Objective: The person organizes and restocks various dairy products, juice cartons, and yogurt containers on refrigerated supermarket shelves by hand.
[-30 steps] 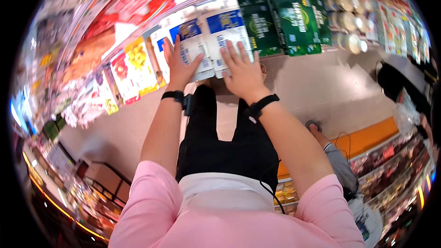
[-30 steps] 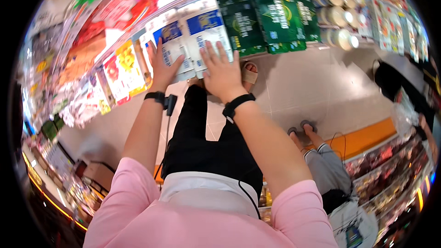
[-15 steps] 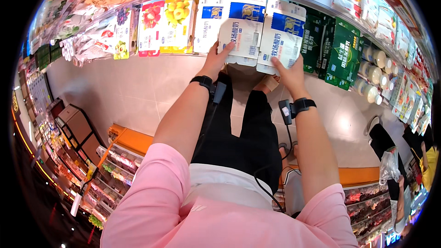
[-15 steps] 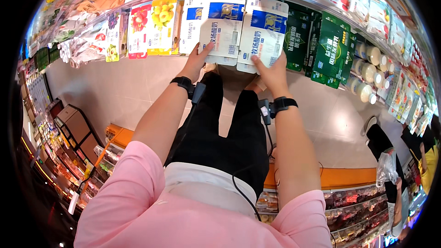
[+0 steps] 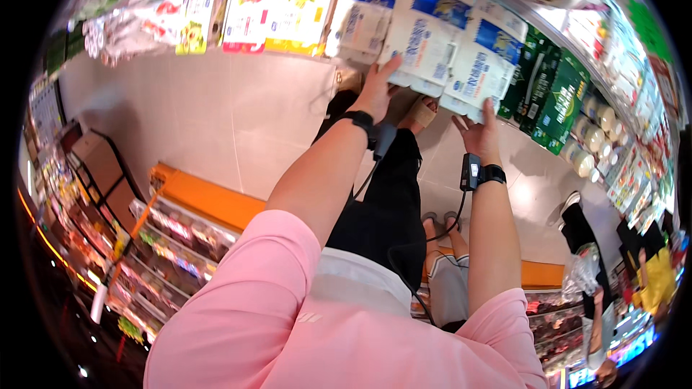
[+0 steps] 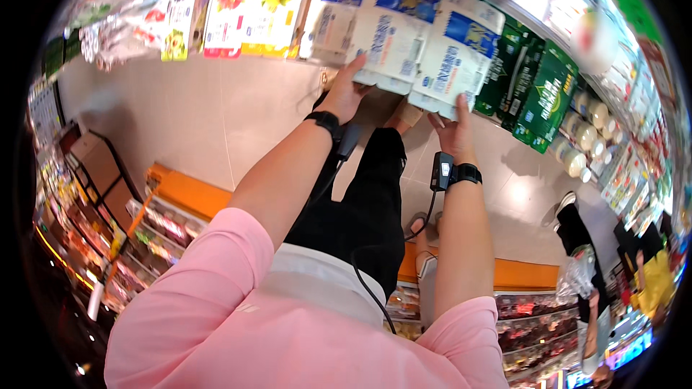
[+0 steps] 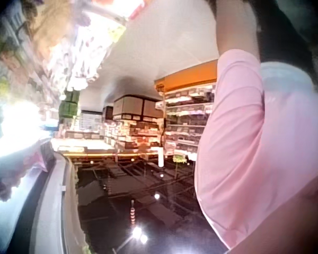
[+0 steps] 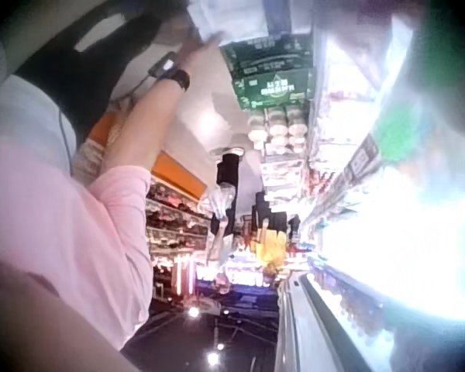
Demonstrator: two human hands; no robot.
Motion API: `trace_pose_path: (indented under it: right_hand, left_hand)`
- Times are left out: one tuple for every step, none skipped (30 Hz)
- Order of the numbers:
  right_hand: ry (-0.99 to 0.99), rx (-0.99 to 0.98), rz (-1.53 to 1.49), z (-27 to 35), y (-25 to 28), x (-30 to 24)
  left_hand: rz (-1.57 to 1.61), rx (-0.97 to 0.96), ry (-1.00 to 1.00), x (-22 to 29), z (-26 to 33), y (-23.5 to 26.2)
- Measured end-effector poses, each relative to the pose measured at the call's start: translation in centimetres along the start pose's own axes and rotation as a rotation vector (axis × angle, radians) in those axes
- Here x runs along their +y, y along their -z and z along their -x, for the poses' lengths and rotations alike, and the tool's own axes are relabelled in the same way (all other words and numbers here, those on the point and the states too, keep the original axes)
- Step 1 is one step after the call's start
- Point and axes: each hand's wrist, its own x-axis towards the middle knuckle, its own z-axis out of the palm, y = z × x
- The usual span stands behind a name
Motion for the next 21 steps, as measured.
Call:
trace_pose_path:
  right_hand:
    - [0.021,0.013,-0.015,0.2,0.0,0.7]
    - [0.037,0.010,-0.034,0.1,-0.8,1.6]
    - [0.057,-0.014,-0.030,0.1,-1.6,2.7]
    - [0.061,0.004,0.008,-0.3,0.1,2.6]
    - [0.087,-0.015,0.053,-0.5,0.5,3.0]
    - [0.109,-0.039,0.095,-0.4,0.1,3.7]
    - [0.119,-0.030,0.141,0.0,-1.3,4.6]
    - [0.101,-0.024,0.191,0.2,-1.5,5.2]
    - [0.078,-0.034,0.232,0.6,-1.6,5.9]
    - [0.069,-0.030,0.288,0.8,-0.7,5.6]
    - [0.064,-0.031,0.330,0.9,-0.2,6.0]
    - [0.047,0.012,0.363,1.1,0.4,6.4]
    - [0.008,0.026,0.359,1.4,0.5,6.9]
    - [-0.027,0.031,0.356,1.2,0.7,7.0]
    - [-0.058,-0.023,0.381,0.9,0.9,7.3]
    - [-0.089,-0.029,0.385,1.3,0.4,8.5]
    - [-0.089,-0.044,0.405,1.2,0.0,8.5]
    - [-0.099,-0.061,0.417,0.8,-0.3,8.4]
    - [-0.101,-0.059,0.422,0.4,-0.9,8.3]
    - [-0.110,-0.061,0.423,0.1,-1.1,8.0]
    - [-0.109,-0.053,0.431,0.4,-1.2,7.7]
  left_hand:
    - [-0.005,0.006,-0.068,-0.2,0.4,-0.5]
    - [-0.017,0.023,-0.149,-0.1,0.6,0.0]
    - [-0.085,0.073,-0.232,-0.1,0.6,0.8]
    - [-0.036,0.057,-0.214,-0.5,1.4,-1.0]
    - [0.002,0.080,-0.276,-1.2,2.1,-1.0]
    - [0.036,0.109,-0.340,-1.7,2.5,-0.8]
    - [0.069,0.154,-0.392,-2.2,2.3,0.3]
    - [0.110,0.188,-0.429,-2.7,2.5,0.8]
    - [0.085,0.260,-0.407,-3.1,2.7,1.5]
    - [0.131,0.260,-0.411,-3.4,2.9,1.3]
    - [0.190,0.258,-0.388,-3.5,3.2,1.5]
    - [0.247,0.251,-0.364,-3.6,3.5,1.6]
    - [0.318,0.253,-0.318,-3.4,3.5,2.2]
    - [0.347,0.245,-0.334,-3.4,3.1,3.0]
    - [0.416,0.216,-0.342,-3.4,2.6,3.8]
    - [0.468,0.187,-0.340,-3.6,2.3,5.3]
    - [0.496,0.152,-0.360,-3.1,2.1,5.6]
    - [0.514,0.125,-0.379,-2.6,1.9,6.2]
    - [0.441,0.158,-0.354,-1.9,1.8,6.8]
    - [0.425,0.166,-0.305,-1.5,1.9,7.4]
    - [0.497,0.126,-0.302,-1.4,2.4,7.6]
